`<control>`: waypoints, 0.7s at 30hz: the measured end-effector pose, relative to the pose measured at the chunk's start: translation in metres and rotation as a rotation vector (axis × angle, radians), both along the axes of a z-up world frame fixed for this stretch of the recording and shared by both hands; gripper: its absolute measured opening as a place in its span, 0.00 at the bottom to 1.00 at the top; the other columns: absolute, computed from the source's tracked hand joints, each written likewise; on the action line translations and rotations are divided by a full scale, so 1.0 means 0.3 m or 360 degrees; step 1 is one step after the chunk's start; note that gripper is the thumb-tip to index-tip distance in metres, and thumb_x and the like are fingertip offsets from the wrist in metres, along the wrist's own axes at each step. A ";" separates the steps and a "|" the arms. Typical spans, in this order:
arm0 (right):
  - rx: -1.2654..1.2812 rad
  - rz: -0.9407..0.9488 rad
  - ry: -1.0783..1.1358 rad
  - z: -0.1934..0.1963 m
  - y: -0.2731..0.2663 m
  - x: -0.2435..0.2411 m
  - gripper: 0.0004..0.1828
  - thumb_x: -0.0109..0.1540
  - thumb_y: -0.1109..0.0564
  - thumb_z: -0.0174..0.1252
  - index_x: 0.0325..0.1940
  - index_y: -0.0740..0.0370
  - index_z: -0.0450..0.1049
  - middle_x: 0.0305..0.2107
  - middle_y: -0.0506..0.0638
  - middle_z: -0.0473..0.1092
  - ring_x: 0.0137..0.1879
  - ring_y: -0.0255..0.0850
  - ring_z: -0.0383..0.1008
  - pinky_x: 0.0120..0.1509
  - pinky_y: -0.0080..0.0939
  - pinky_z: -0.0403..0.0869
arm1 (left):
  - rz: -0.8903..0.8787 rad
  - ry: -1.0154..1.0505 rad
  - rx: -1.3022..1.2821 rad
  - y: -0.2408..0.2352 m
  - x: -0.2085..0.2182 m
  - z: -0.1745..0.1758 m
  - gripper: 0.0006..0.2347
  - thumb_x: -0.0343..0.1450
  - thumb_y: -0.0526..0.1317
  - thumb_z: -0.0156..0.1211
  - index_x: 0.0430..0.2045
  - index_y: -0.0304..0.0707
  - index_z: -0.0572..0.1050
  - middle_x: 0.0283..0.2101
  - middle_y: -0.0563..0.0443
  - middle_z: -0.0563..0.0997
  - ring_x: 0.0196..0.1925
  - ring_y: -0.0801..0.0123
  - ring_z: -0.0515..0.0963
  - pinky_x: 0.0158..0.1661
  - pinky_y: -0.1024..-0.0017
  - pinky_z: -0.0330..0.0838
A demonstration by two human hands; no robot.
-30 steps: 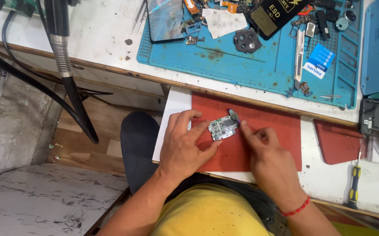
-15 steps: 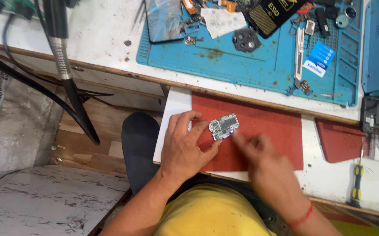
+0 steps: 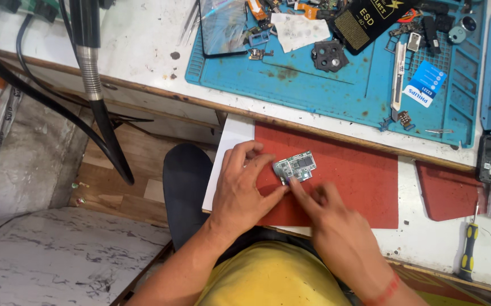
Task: The person cleans a small circuit board by scrubbing its surface with a toothbrush and then using a handheld air blower to remove debris. The person repeatedly scrubs different areas of the board and directs the air stream across the components.
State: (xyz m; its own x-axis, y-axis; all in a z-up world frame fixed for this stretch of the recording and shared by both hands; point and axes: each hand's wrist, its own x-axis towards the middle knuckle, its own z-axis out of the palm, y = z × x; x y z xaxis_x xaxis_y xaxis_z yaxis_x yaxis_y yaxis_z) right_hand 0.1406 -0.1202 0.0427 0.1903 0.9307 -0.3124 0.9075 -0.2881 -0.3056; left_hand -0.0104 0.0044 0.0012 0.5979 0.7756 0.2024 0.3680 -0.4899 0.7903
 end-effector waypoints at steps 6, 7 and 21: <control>0.0096 -0.0027 -0.0010 -0.031 0.016 0.024 0.43 0.54 0.69 0.50 0.74 0.46 0.66 0.44 0.58 0.69 0.30 0.57 0.76 0.33 0.55 0.76 | 0.0022 0.0025 0.0011 -0.012 -0.009 -0.018 0.22 0.57 0.39 0.80 0.42 0.35 0.79 0.53 0.43 0.73 0.53 0.52 0.73 0.53 0.60 0.72; 0.0122 -0.0019 0.0038 -0.027 0.009 0.021 0.42 0.53 0.70 0.50 0.73 0.47 0.66 0.43 0.58 0.69 0.31 0.56 0.76 0.32 0.54 0.76 | 0.0031 0.0031 0.0043 -0.006 -0.001 -0.015 0.21 0.57 0.39 0.80 0.42 0.35 0.79 0.53 0.43 0.73 0.54 0.52 0.73 0.53 0.60 0.72; 0.0135 -0.0163 -0.0032 -0.007 -0.003 0.066 0.36 0.56 0.68 0.51 0.69 0.48 0.68 0.44 0.55 0.70 0.29 0.55 0.76 0.34 0.54 0.76 | -0.0040 0.0157 0.0196 -0.012 0.005 0.016 0.20 0.59 0.45 0.76 0.40 0.33 0.80 0.52 0.42 0.75 0.55 0.49 0.71 0.53 0.58 0.70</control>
State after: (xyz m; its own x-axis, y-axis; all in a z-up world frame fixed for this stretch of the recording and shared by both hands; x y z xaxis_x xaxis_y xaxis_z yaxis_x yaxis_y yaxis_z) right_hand 0.1603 -0.1212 0.0405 0.2909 0.9290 -0.2287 0.8809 -0.3534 -0.3149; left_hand -0.0090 0.0008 0.0060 0.6386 0.7329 0.2345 0.4269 -0.5910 0.6845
